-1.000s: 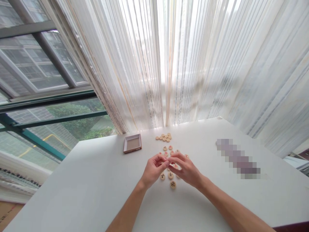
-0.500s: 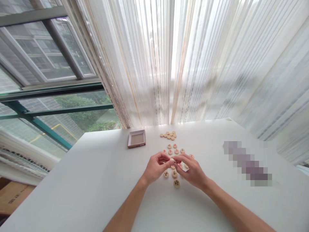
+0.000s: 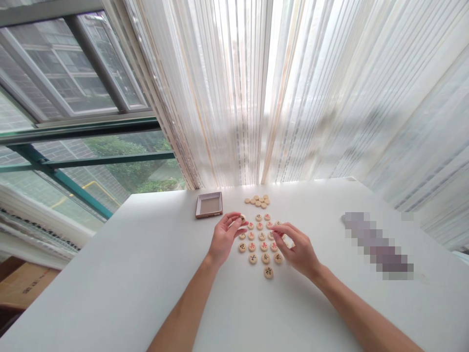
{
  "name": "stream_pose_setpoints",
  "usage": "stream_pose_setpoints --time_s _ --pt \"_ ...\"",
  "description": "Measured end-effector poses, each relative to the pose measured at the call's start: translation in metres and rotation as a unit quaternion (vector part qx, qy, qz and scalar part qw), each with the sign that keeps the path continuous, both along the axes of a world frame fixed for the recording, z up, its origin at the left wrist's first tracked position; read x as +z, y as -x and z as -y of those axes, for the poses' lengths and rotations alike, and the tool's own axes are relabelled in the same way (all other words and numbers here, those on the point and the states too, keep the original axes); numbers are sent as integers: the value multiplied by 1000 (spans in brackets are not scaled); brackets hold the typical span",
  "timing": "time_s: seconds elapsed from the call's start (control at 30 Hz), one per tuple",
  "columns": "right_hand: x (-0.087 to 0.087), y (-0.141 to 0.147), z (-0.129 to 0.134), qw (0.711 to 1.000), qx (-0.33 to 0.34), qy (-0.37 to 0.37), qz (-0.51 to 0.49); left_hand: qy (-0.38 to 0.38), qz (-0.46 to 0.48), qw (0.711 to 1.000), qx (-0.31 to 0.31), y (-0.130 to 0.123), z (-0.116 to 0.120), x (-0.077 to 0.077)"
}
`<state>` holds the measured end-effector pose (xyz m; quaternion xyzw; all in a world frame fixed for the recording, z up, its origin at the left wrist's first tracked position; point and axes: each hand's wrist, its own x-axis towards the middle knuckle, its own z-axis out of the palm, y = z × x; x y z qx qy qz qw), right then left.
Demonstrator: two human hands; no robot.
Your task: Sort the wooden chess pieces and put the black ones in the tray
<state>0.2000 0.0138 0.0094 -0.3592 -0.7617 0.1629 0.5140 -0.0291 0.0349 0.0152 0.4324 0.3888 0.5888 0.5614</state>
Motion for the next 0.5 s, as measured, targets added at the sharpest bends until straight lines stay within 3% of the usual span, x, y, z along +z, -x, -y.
stream_pose_setpoints --time_s 0.27,0.5 --pt "-3 2 2 1000 17 -6 18 -24 -124 989 -82 -33 22 -5" --pt "0 -3 1 999 34 -6 34 -41 -120 990 -60 -55 39 -12"
